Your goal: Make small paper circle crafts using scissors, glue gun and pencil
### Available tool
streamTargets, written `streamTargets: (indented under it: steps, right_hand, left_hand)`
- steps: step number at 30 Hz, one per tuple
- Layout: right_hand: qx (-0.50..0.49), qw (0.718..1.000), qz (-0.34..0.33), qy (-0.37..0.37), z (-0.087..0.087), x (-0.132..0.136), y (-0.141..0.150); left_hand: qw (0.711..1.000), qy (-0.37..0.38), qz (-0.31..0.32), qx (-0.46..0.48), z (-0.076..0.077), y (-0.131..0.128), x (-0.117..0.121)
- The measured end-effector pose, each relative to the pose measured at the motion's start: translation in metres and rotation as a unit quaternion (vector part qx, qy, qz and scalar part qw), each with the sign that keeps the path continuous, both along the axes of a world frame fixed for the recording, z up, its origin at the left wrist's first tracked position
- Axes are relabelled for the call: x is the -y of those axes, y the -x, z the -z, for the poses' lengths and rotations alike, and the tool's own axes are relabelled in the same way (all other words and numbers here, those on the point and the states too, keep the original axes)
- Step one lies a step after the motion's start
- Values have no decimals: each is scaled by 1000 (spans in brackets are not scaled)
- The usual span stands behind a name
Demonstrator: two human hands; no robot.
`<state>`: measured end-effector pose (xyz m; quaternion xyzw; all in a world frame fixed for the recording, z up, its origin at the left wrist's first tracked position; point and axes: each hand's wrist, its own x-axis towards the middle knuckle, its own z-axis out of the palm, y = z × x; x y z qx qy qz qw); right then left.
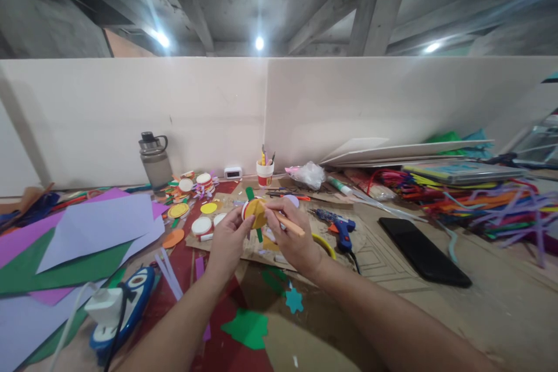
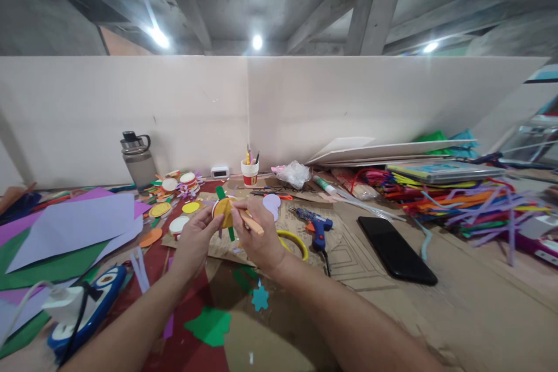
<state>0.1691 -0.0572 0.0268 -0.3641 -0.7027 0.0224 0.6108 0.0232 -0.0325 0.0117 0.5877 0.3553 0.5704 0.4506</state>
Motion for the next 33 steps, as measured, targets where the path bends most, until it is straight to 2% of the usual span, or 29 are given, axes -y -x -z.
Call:
streamTargets:
  steps: [13, 33]
  right_hand:
    - [4, 1000, 25, -2, 1, -2, -2]
    - [3, 1000, 15, -10, 1, -2, -3]
  left_hand:
    - [1000, -3, -16, 3, -1, 1, 2]
    - [1000, -3, -9, 2, 0, 1, 1]
